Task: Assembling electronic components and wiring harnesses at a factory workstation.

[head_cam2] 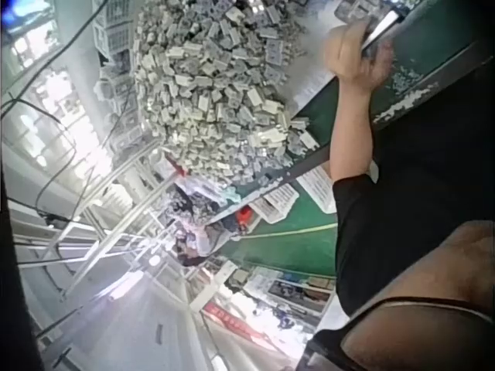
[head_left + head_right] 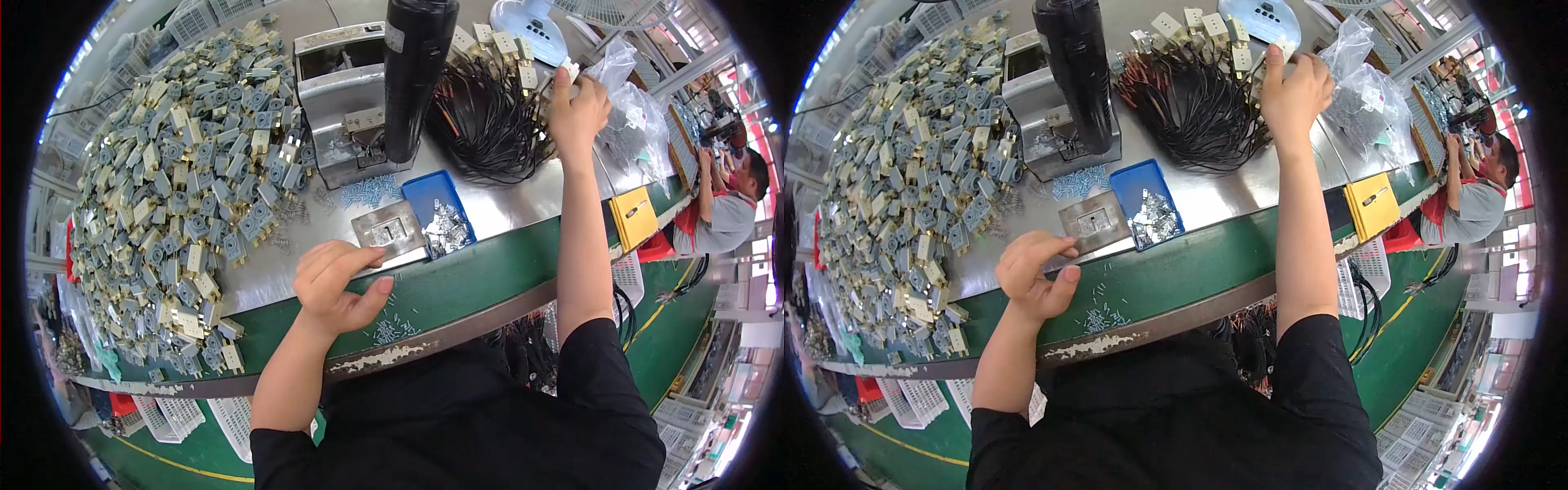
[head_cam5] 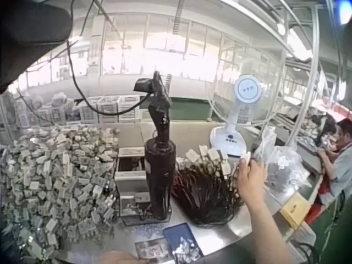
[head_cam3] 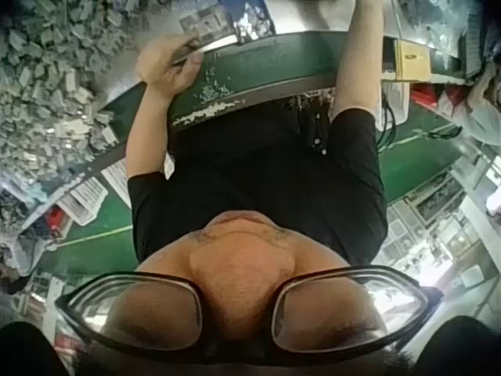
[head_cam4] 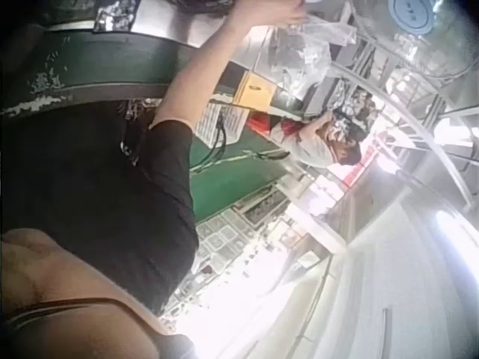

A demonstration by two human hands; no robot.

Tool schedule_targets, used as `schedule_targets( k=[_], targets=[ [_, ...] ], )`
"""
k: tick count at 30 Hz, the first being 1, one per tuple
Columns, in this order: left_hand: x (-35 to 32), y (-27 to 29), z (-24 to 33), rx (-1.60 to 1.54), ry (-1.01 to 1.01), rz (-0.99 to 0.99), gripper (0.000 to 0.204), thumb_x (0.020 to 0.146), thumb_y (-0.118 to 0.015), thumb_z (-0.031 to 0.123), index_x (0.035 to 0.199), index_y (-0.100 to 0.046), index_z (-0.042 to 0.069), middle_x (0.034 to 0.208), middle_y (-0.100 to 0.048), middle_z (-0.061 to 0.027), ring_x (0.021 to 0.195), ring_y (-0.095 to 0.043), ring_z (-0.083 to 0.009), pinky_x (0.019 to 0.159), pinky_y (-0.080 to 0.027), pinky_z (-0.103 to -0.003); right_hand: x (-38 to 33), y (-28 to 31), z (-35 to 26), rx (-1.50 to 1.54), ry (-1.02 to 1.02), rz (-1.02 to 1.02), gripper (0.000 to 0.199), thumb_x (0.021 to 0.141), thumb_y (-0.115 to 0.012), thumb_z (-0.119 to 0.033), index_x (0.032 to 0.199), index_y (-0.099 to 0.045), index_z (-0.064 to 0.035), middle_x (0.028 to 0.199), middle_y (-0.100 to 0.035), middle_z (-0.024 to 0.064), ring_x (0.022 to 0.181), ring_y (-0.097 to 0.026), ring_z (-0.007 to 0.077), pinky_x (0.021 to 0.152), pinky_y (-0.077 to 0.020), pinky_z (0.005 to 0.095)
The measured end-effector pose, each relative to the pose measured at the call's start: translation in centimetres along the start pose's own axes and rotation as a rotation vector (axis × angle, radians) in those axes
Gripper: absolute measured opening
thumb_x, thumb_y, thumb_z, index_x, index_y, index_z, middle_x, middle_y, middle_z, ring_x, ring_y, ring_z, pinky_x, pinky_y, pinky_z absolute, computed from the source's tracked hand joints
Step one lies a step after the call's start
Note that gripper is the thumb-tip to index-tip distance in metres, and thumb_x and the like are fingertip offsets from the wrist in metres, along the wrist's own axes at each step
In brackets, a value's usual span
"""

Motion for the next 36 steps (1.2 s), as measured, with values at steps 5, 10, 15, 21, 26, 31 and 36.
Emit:
schedule_targets(
  k=[5, 10, 15, 21, 26, 31, 36],
  targets=[
    [0.0, 0.5, -0.2, 0.006, 0.01, 0.011, 0.022, 0.082, -0.077, 0.017, 0.093, -0.071, -0.001, 0.07, -0.068, -0.0093, 0.06, -0.066, -0.0229, 0.057, -0.05, -0.031, 0.0, 1.3, 0.6, 0.137, -0.07, 0.017, 0.053, 0.095, -0.068, -0.043, 0.121, -0.063, 0.0025, 0.122, -0.062, 0.0225, 0.114, -0.057, 0.0405, 0.101, -0.0418, 0.0463],
    [-0.2, 0.7, -0.4, -0.006, 0.054, 0.017, 0.019, 0.085, -0.074, 0.016, 0.093, -0.071, -0.001, 0.071, -0.069, -0.0093, 0.062, -0.067, -0.022, 0.058, -0.051, -0.03, -1.1, 3.8, 0.8, 0.223, -0.042, 0.07, 0.038, 0.092, -0.071, -0.022, 0.119, -0.063, 0.0043, 0.114, -0.065, 0.0214, 0.11, -0.058, 0.0376, 0.097, -0.0436, 0.0456],
    [-0.6, 1.1, -1.1, -0.032, 0.117, 0.042, 0.016, 0.083, -0.074, 0.013, 0.093, -0.071, 0.001, 0.071, -0.069, -0.0092, 0.062, -0.067, -0.0219, 0.059, -0.051, -0.03, -2.8, 7.1, -6.4, 0.578, 0.044, -0.003, 0.02, 0.092, -0.07, -0.01, 0.108, -0.068, 0.0011, 0.097, -0.07, 0.0141, 0.087, -0.066, 0.0267, 0.08, -0.0517, 0.0364],
    [-0.2, 1.1, -0.6, -0.02, 0.089, 0.043, 0.015, 0.08, -0.075, 0.011, 0.092, -0.072, 0.002, 0.071, -0.069, -0.0098, 0.061, -0.066, -0.0231, 0.058, -0.05, -0.032, -8.3, 2.6, -19.3, 0.766, 0.524, -0.67, 0.02, 0.092, -0.064, -0.008, 0.108, -0.064, 0.002, 0.1, -0.068, 0.021, 0.091, -0.067, 0.041, 0.081, -0.0543, 0.0464],
    [-0.2, 1.5, -0.4, 0.001, 0.055, 0.071, 0.014, 0.077, -0.077, 0.008, 0.089, -0.072, 0.003, 0.069, -0.069, -0.0078, 0.058, -0.065, -0.0216, 0.055, -0.05, -0.032, -8.5, -0.1, -17.9, 0.399, 0.389, -0.659, 0.029, 0.09, -0.067, -0.017, 0.105, -0.056, 0.0056, 0.099, -0.067, 0.0251, 0.093, -0.067, 0.0429, 0.082, -0.054, 0.0494],
    [-0.5, 1.5, -0.2, -0.041, 0.085, 0.069, 0.013, 0.077, -0.077, 0.008, 0.088, -0.072, 0.003, 0.07, -0.069, -0.0096, 0.058, -0.065, -0.0236, 0.057, -0.05, -0.033, -8.7, -3.7, -15.7, -0.047, 0.229, -1.013, 0.05, 0.089, -0.072, -0.036, 0.109, -0.057, 0.0076, 0.104, -0.07, 0.026, 0.099, -0.07, 0.0395, 0.084, -0.0584, 0.045],
    [-0.3, 1.4, 0.5, -0.018, 0.022, 0.086, 0.015, 0.076, -0.08, 0.008, 0.086, -0.071, 0.005, 0.067, -0.068, -0.0054, 0.055, -0.065, -0.0201, 0.054, -0.049, -0.031, -8.9, -8.1, -14.5, -0.047, 0.132, -1.067, 0.064, 0.092, -0.071, -0.042, 0.129, -0.053, 0.0067, 0.113, -0.071, 0.0248, 0.107, -0.07, 0.0405, 0.091, -0.0567, 0.0479]
  ],
)
Point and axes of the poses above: each hand's wrist, its own x-axis towards the middle knuckle, its own y-axis out of the back of the hand, z = x × y, the point moved 10 cm from there along x, towards the middle knuckle
